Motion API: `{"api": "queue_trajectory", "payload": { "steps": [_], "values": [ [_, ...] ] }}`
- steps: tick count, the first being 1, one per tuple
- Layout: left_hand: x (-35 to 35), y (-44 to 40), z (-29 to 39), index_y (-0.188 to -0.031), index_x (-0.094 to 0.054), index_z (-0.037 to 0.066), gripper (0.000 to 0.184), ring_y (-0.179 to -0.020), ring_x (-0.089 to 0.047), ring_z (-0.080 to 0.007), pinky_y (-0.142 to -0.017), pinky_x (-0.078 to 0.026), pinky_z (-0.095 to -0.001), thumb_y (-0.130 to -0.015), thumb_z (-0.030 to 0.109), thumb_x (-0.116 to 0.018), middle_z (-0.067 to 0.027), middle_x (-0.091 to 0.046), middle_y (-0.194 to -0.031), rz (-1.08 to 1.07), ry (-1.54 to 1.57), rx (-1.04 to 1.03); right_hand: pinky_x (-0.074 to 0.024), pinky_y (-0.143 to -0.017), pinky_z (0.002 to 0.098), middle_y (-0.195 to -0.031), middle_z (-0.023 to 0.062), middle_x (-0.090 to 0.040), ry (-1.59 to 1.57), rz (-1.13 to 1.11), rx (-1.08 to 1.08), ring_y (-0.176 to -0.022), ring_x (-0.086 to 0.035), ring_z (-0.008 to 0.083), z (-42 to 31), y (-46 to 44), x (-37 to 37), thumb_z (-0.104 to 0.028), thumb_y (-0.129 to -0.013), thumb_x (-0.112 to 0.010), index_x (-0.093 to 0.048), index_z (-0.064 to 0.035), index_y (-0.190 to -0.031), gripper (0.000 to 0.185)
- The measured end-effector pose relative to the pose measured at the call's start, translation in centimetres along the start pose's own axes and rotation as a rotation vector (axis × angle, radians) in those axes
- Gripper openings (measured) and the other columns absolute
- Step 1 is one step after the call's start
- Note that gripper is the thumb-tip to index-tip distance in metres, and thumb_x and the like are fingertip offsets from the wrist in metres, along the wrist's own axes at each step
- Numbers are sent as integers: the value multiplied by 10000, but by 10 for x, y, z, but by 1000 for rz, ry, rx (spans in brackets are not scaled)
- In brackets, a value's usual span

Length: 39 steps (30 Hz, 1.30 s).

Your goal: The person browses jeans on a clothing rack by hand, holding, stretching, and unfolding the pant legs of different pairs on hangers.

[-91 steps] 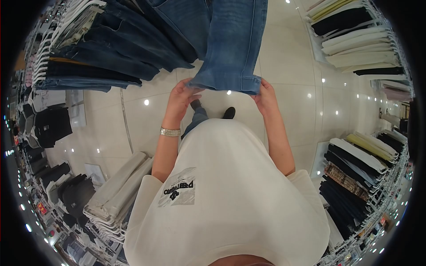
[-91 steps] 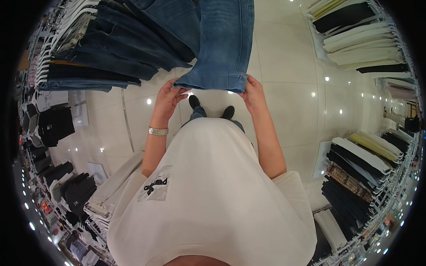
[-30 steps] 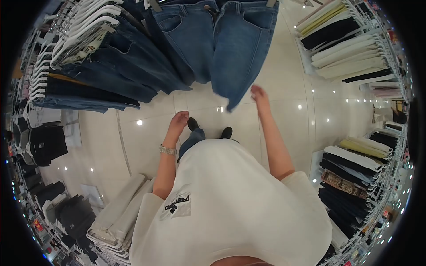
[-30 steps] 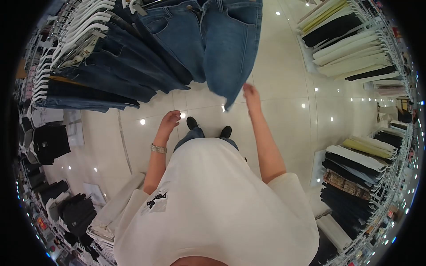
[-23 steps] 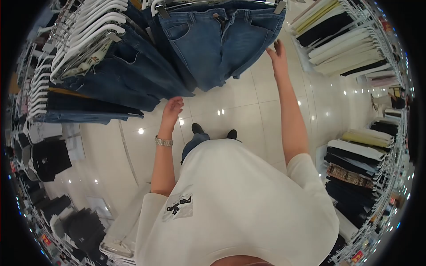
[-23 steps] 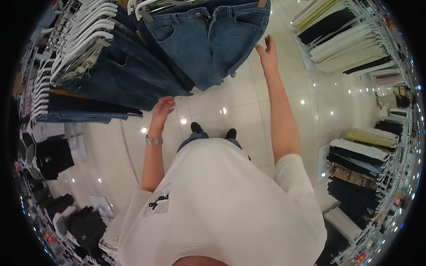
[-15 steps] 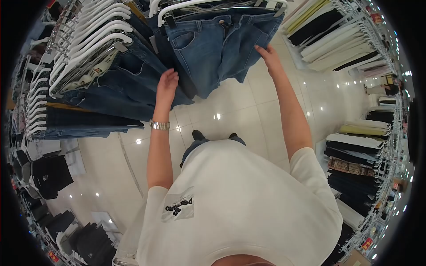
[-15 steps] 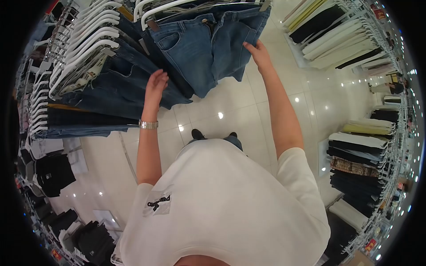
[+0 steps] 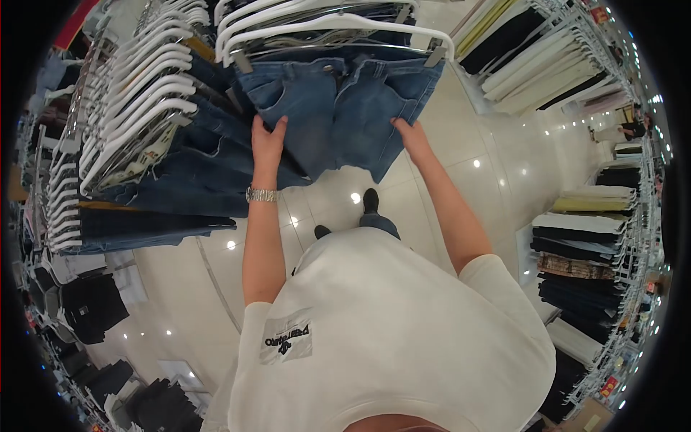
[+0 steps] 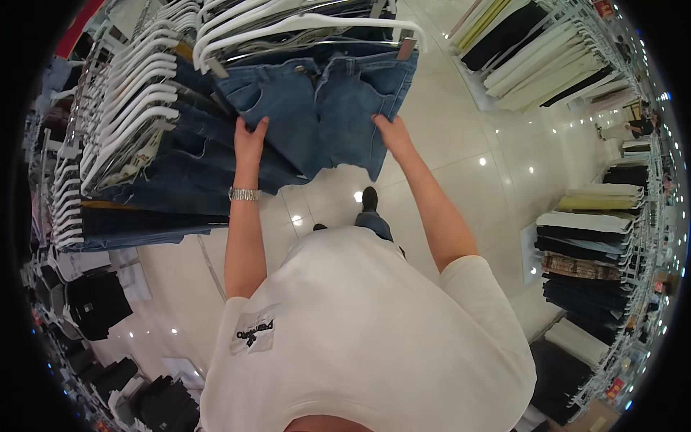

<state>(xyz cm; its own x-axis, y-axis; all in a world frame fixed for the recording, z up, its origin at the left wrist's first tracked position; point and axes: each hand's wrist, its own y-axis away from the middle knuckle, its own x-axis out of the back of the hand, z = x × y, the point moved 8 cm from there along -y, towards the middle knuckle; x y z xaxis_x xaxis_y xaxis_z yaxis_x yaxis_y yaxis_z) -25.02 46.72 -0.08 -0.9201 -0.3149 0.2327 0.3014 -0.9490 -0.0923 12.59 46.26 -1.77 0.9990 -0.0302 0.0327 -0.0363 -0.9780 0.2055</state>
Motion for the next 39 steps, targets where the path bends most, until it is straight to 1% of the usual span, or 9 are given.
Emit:
{"api": "queue_trajectory", "payload": {
  "steps": [3, 12, 15, 19, 21, 27, 32, 37, 39],
  "values": [
    [3, 25, 31, -1258, -562, -38, 457, -1104, -621, -295, -991, -439, -355, -899, 215, -687, -191, -655, -1190, 83, -21, -32, -482, -838, 320, -987, 90, -678, -21, -54, -39, -931, -628, 191, 2, 6, -1, -283, -871, -617, -653, 37, -1086, 387],
    [30, 77, 24, -1182, -607, -43, 371, -1010, -601, -147, -919, -451, -276, -964, 255, -646, -94, -667, -1143, 273, 14, 99, -495, -883, 308, -1030, 98, -687, -148, -450, -232, -949, -644, 186, 2, 11, 4, -271, -878, -631, -642, 55, -1127, 410],
    [31, 78, 32, -1107, -608, -18, 310, -859, -615, -108, -786, -482, -243, -954, 247, -661, -61, -684, -983, 374, -51, 99, -485, -941, 318, -1130, 112, -668, -296, -647, -366, -1032, -632, 195, 32, -4, 4, -243, -869, -642, -605, 44, -1196, 436],
    [21, 82, 49, -960, -579, 5, 305, -579, -505, -69, -518, -400, -230, -958, 302, -648, 19, -556, -682, 456, -160, 159, -457, -1001, 341, -1271, 135, -599, -753, -611, -286, -1161, -583, 212, 14, -56, 18, -150, -861, -640, -557, 16, -1267, 447],
    [28, 86, 37, -981, -578, 1, 299, -601, -516, -74, -537, -411, -234, -961, 292, -643, 13, -575, -708, 493, -265, 160, -446, -1022, 352, -1307, 136, -569, -687, -480, -210, -1191, -563, 214, 4, -90, 29, -109, -865, -636, -537, 6, -1294, 455],
    [27, 98, 16, -1159, -552, -27, 264, -939, -591, -132, -825, -468, -266, -989, 172, -587, -78, -645, -1078, 507, -191, 203, -478, -944, 378, -1196, 156, -626, 359, -2, 748, -1091, -610, 325, -78, -131, 32, -121, -877, -668, -558, -3, -1255, 412],
    [3, 111, 35, -1337, -460, -33, 388, -1186, -562, -195, -993, -435, -294, -1002, 138, -556, -129, -582, -1303, 499, -227, 179, -504, -830, 417, -1053, 228, -659, 33, -399, 328, -995, -628, 411, 45, -179, -17, -173, -831, -711, -616, 3, -1137, 365],
    [-67, 113, 95, -1307, -502, -7, 307, -1151, -600, -201, -988, -456, -303, -1005, 43, -472, -134, -618, -1247, 362, -237, 48, -510, -763, 439, -952, 246, -673, 265, -484, 305, -930, -638, 444, 60, -137, -6, -245, -804, -725, -639, 4, -1064, 370],
    [-120, 105, 128, -1215, -572, 1, 245, -1105, -621, -198, -961, -471, -313, -986, 24, -485, -124, -654, -1169, 135, -109, 102, -510, -749, 445, -936, 241, -679, 384, -470, 359, -916, -643, 446, 88, -124, 1, -259, -802, -719, -647, -1, -1049, 364]
  ]
}}
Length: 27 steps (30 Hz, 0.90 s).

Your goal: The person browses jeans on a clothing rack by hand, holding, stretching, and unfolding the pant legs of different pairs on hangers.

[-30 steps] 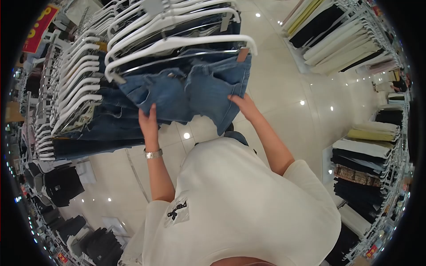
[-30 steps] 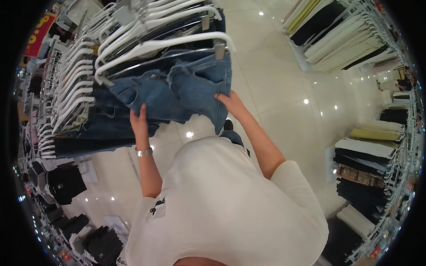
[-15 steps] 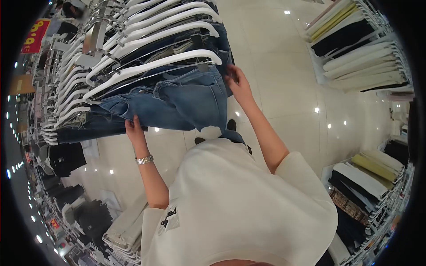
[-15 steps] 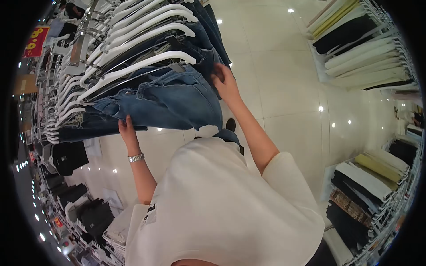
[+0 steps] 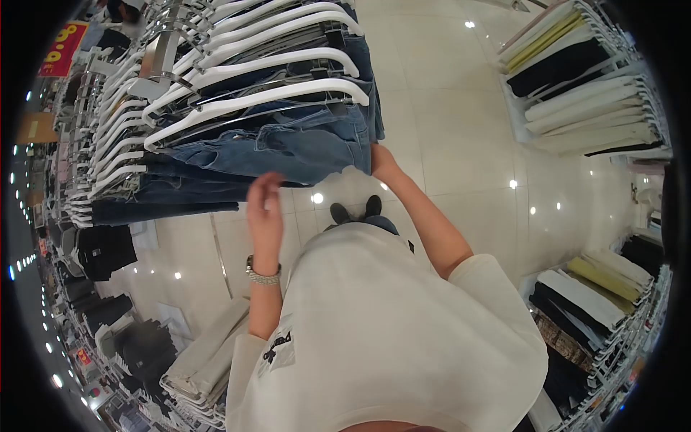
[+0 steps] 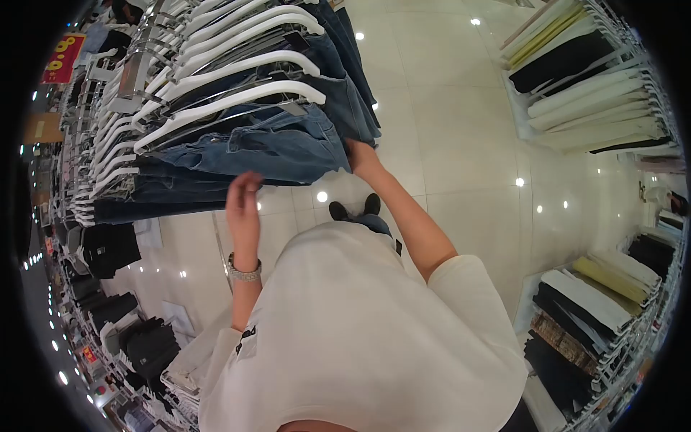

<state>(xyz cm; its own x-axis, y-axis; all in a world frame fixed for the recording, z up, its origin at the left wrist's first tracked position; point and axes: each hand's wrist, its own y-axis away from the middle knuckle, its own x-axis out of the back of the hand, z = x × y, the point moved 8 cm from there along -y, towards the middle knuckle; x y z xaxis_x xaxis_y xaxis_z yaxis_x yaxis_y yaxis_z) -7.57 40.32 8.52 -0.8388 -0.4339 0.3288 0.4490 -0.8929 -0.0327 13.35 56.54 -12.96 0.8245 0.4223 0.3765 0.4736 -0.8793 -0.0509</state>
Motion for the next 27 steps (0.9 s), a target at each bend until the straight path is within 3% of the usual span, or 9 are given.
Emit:
{"api": "queue_trajectory", "payload": {
  "steps": [2, 4, 6, 9, 12, 19, 23, 26, 27],
  "values": [
    [-54, 10, 65, -1137, -631, 15, 229, -1030, -644, -220, -911, -488, -324, -939, -26, -523, -99, -681, -1079, -276, -237, -312, -509, -754, 452, -945, 241, -680, 52, -44, -18, -920, -646, 438, -9, 20, 0, -253, -806, -709, -653, -8, -1041, 344],
    [-104, 22, 101, -1134, -622, 8, 267, -1038, -630, -298, -914, -483, -357, -875, -39, -580, -134, -661, -1106, -546, -96, -355, -514, -764, 453, -954, 236, -688, 25, -32, -3, -925, -657, 415, -27, 42, 1, -256, -811, -695, -675, -15, -988, 299],
    [-144, 35, 122, -1134, -621, 18, 257, -1016, -616, -316, -904, -482, -389, -878, 21, -620, -129, -639, -1105, -726, -150, -447, -516, -770, 447, -965, 231, -689, -29, 26, 15, -931, -659, 408, -35, 60, 3, -256, -809, -698, -673, -18, -1004, 308],
    [-192, 43, 126, -1097, -641, 42, 220, -991, -620, -301, -945, -455, -397, -881, 63, -611, -119, -641, -1049, -773, -217, -773, -519, -779, 438, -982, 225, -691, -86, 147, 10, -939, -661, 398, -31, 78, 4, -255, -807, -701, -672, -22, -1027, 322],
    [-242, 43, 76, -1083, -657, 74, 222, -999, -632, -288, -995, -413, -452, -871, 89, -595, -110, -658, -1018, -845, -564, -954, -521, -788, 429, -1000, 218, -693, -106, 228, -11, -948, -664, 388, -19, 86, -2, -255, -805, -705, -670, -26, -1050, 338],
    [-258, 24, -64, -977, -735, 101, 192, -1010, -657, -283, -971, -405, -523, -841, 130, -602, -111, -711, -979, -1076, -1294, -636, -527, -809, 409, -1039, 202, -697, -17, 172, -79, -968, -670, 365, 25, 102, -44, -254, -800, -714, -666, -35, -1105, 379],
    [-241, 32, -114, -903, -744, 81, 160, -928, -685, -293, -861, -472, -464, -831, 131, -610, -123, -721, -926, -1126, -1351, -589, -530, -821, 397, -1062, 193, -699, 96, 58, -214, -980, -674, 352, 41, 104, -53, -254, -797, -720, -664, -40, -1136, 405],
    [-226, 30, -137, -848, -751, 65, 152, -866, -706, -300, -777, -522, -420, -823, 131, -617, -133, -728, -885, -1085, -1336, -607, -525, -778, 378, -1000, 191, -701, 165, -30, -521, -910, -686, 314, 21, 104, -35, -219, -813, -681, -668, -34, -1123, 361],
    [-221, 26, -151, -829, -754, 60, 152, -846, -713, -302, -750, -538, -405, -820, 131, -619, -136, -730, -872, -1050, -1320, -615, -522, -768, 369, -971, 184, -699, 127, -64, -480, -884, -682, 303, 23, 104, -44, -202, -815, -669, -668, -33, -1122, 351]
  ]
}}
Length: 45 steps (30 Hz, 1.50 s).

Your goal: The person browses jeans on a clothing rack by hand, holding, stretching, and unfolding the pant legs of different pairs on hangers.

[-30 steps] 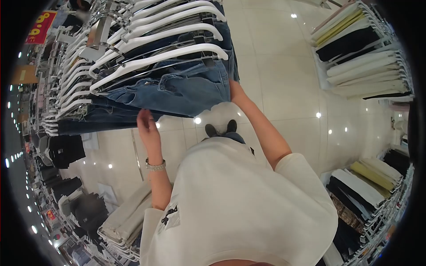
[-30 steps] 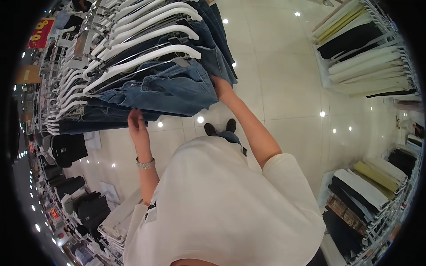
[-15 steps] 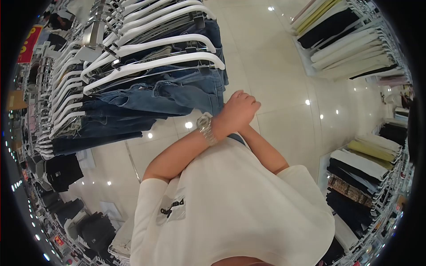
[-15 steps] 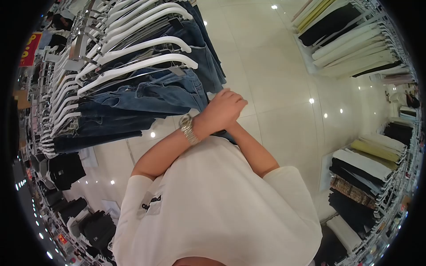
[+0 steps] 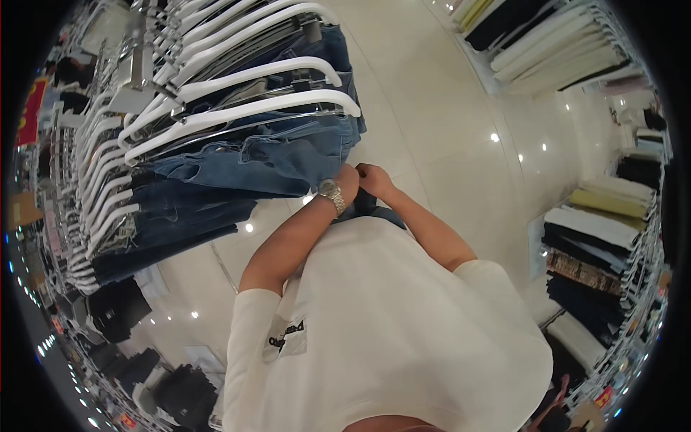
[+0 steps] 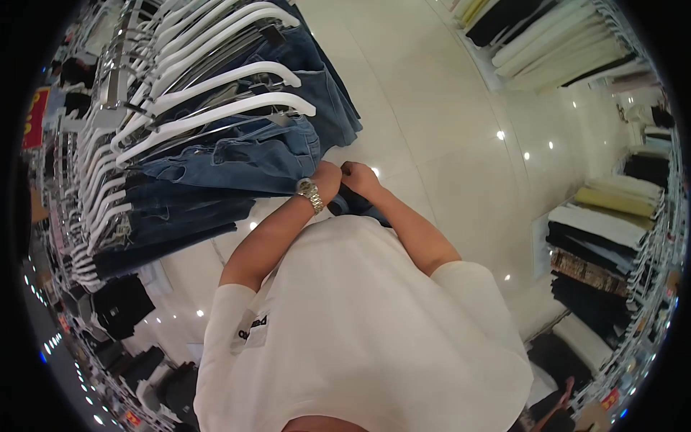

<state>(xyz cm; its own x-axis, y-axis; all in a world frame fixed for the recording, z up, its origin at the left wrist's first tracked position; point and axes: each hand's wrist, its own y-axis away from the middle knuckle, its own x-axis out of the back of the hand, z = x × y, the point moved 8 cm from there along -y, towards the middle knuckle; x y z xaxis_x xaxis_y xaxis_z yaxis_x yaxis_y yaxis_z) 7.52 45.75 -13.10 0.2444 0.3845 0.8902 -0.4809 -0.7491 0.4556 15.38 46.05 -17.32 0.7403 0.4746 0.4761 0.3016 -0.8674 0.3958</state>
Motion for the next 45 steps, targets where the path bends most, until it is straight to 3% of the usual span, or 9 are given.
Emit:
{"api": "queue_trajectory", "payload": {
  "steps": [2, 5, 9, 11, 17, 23, 29, 38, 45],
  "values": [
    [-27, -3, -23, -803, -753, 60, 140, -826, -719, -302, -732, -550, -389, -808, 112, -623, -174, -722, -837, 111, 89, 59, -517, -749, 352, -913, 169, -693, -51, -75, 97, -833, -675, 282, 5, -5, -17, -167, -817, -645, -667, -29, -1119, 333],
    [25, 39, -30, -808, -747, 59, 134, -819, -718, -324, -748, -556, -424, -799, 93, -618, -188, -719, -858, 61, 80, 28, -517, -764, 348, -890, 148, -679, -53, 121, 141, -815, -656, 280, 1, -24, 3, -142, -818, -620, -649, -23, -1151, 355],
    [39, 72, -33, -821, -744, 55, 133, -815, -716, -334, -752, -555, -437, -799, 94, -618, -195, -717, -864, 85, 145, 13, -495, -872, 432, -1143, 219, -629, -194, 560, 202, -1034, -618, 382, -45, -54, 81, -165, -817, -654, -521, -15, -1293, 517],
    [35, 79, -33, -827, -742, 53, 133, -813, -715, -339, -755, -554, -443, -799, 95, -619, -198, -716, -868, 90, 148, -2, -484, -891, 418, -1195, 215, -609, -315, 651, 316, -1092, -602, 357, -92, -51, 119, -218, -829, -682, -554, -1, -1251, 491],
    [33, 89, -40, -785, -721, 41, 119, -817, -686, -353, -792, -523, -436, -796, 61, -604, -211, -697, -837, 85, 178, 60, -503, -865, 385, -1047, 192, -691, -294, 276, 108, -996, -661, 345, -132, -79, 128, -357, -812, -744, -657, -23, -1158, 489],
    [34, 92, -36, -850, -706, 13, 127, -829, -692, -373, -759, -541, -472, -816, 125, -656, -224, -690, -852, 96, 248, -5, -506, -788, 330, -1007, 89, -720, -357, 2, 150, -912, -659, 180, -96, -104, 85, -395, -856, -715, -702, -34, -1127, 453],
    [-16, 100, -68, -858, -699, 24, 139, -874, -673, -367, -790, -516, -473, -821, 154, -667, -213, -683, -893, 302, 260, 28, -493, -821, 316, -986, 81, -713, -632, 101, 61, -906, -656, 177, -75, -75, 115, -336, -872, -696, -712, -29, -1088, 376],
    [20, 152, -76, -964, -678, 72, 183, -986, -603, -359, -873, -449, -515, -806, 148, -625, -136, -668, -1018, 355, 177, 53, -497, -821, 309, -960, 70, -718, -618, 260, 126, -889, -649, 156, -77, -71, 144, -289, -904, -677, -706, -22, -1060, 311],
    [-4, 141, -81, -988, -666, 55, 225, -1031, -598, -365, -914, -446, -502, -784, 148, -647, -167, -657, -1041, 226, 236, 73, -498, -842, 329, -1003, 76, -716, -428, 64, 109, -917, -648, 161, -56, -70, 114, -317, -889, -697, -703, -33, -1107, 358]
  ]
}}
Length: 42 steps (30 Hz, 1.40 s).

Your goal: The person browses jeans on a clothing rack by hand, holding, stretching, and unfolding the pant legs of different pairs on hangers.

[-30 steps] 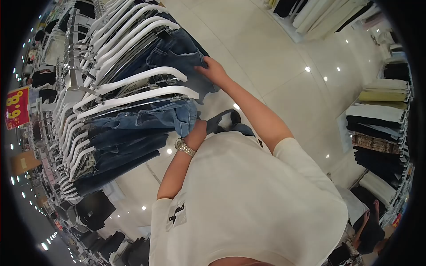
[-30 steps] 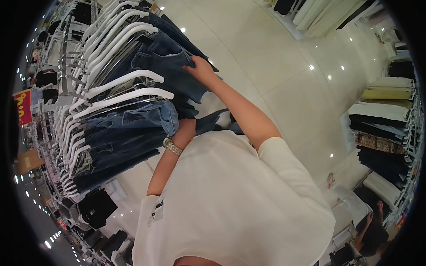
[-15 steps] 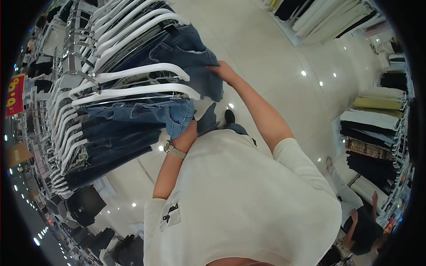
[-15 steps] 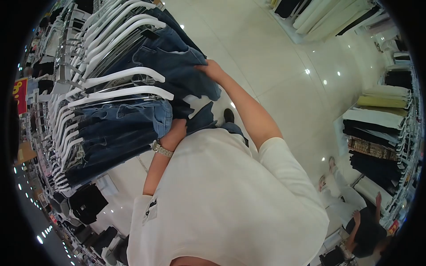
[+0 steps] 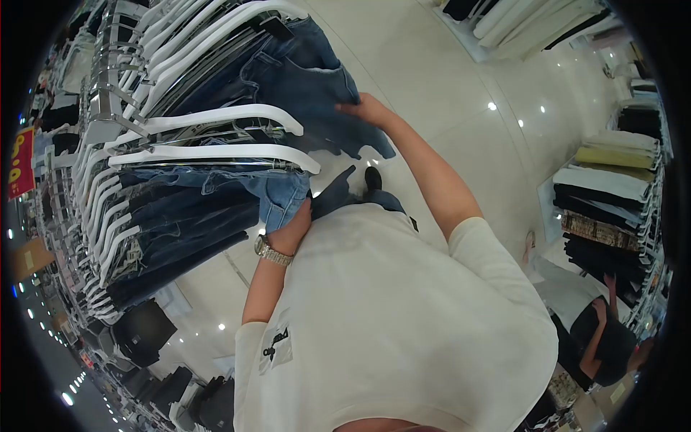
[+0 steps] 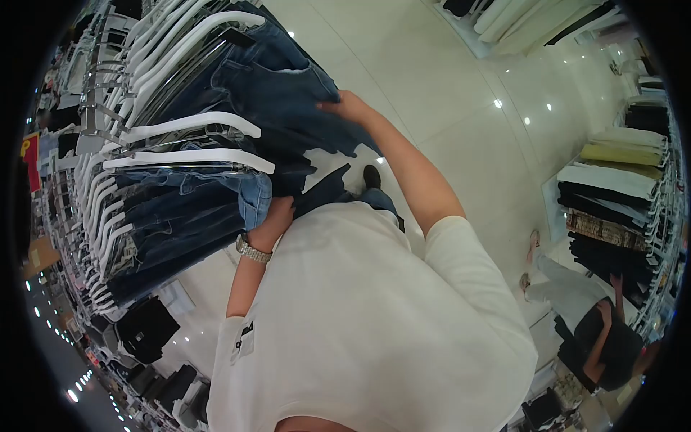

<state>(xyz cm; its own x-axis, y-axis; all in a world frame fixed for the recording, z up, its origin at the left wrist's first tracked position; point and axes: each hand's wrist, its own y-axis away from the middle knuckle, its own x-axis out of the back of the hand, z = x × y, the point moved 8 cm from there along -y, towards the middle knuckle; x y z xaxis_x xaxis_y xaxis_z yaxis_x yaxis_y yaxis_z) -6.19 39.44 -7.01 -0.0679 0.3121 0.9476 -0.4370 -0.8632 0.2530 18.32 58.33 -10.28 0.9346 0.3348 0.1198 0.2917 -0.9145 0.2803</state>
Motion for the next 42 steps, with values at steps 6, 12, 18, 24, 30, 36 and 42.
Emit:
{"api": "queue_trajectory", "payload": {
  "steps": [6, 12, 18, 24, 30, 36, 42],
  "values": [
    [-11, -9, 9, -928, -689, 21, 196, -975, -633, -354, -878, -480, -465, -808, 174, -667, -200, -666, -1000, -20, 25, -111, -526, -820, 401, -989, 183, -717, 334, -49, -26, -933, -686, 334, 49, 26, -34, -363, -802, -710, -719, -96, -1058, 370],
    [-8, -30, 26, -854, -705, -25, 299, -847, -683, -387, -777, -532, -462, -854, 271, -666, -240, -689, -861, -122, 96, -29, -517, -808, 379, -921, 182, -719, 343, -72, -144, -859, -685, 277, 89, 48, -51, -306, -808, -721, -717, -29, -1043, 364],
    [-16, -62, 21, -876, -714, -35, 310, -834, -685, -396, -778, -532, -466, -846, 265, -639, -260, -684, -850, -3, 187, -15, -516, -804, 365, -933, 138, -729, 233, -16, -136, -842, -683, 242, 156, 68, -41, -284, -821, -693, -709, 8, -1059, 377],
    [-122, -84, -44, -1212, -612, -4, 409, -1154, -571, -398, -1011, -430, -440, -852, 187, -584, -264, -615, -1190, 155, 240, 179, -521, -800, 357, -921, 149, -720, 256, 32, -295, -842, -684, 237, 164, 111, -50, -253, -820, -644, -686, 34, -1076, 387],
    [-138, -71, -50, -1384, -461, -15, 599, -1318, -462, -377, -1083, -366, -377, -858, 267, -522, -280, -489, -1399, -14, 649, 415, -505, -776, 322, -883, 112, -698, 30, -14, -376, -834, -657, 188, 148, 128, -56, -241, -839, -613, -674, 52, -1031, 356],
    [-135, -67, 1, -1335, -504, -16, 516, -1236, -543, -350, -1037, -423, -389, -858, 179, -532, -239, -523, -1370, 8, 1005, 423, -493, -781, 284, -897, 79, -660, -236, -86, -380, -845, -633, 181, 103, 167, -39, -204, -824, -576, -653, 35, -979, 296],
    [-157, -76, 80, -1398, -470, 54, 513, -1076, -572, -160, -904, -466, -326, -921, 232, -525, -79, -583, -1278, -98, 1510, 398, -552, -877, 409, -1051, 165, -662, -928, -172, -414, -925, -673, 276, 20, 210, -16, -176, -790, -545, -570, 86, -1133, 432]
  ]
}}
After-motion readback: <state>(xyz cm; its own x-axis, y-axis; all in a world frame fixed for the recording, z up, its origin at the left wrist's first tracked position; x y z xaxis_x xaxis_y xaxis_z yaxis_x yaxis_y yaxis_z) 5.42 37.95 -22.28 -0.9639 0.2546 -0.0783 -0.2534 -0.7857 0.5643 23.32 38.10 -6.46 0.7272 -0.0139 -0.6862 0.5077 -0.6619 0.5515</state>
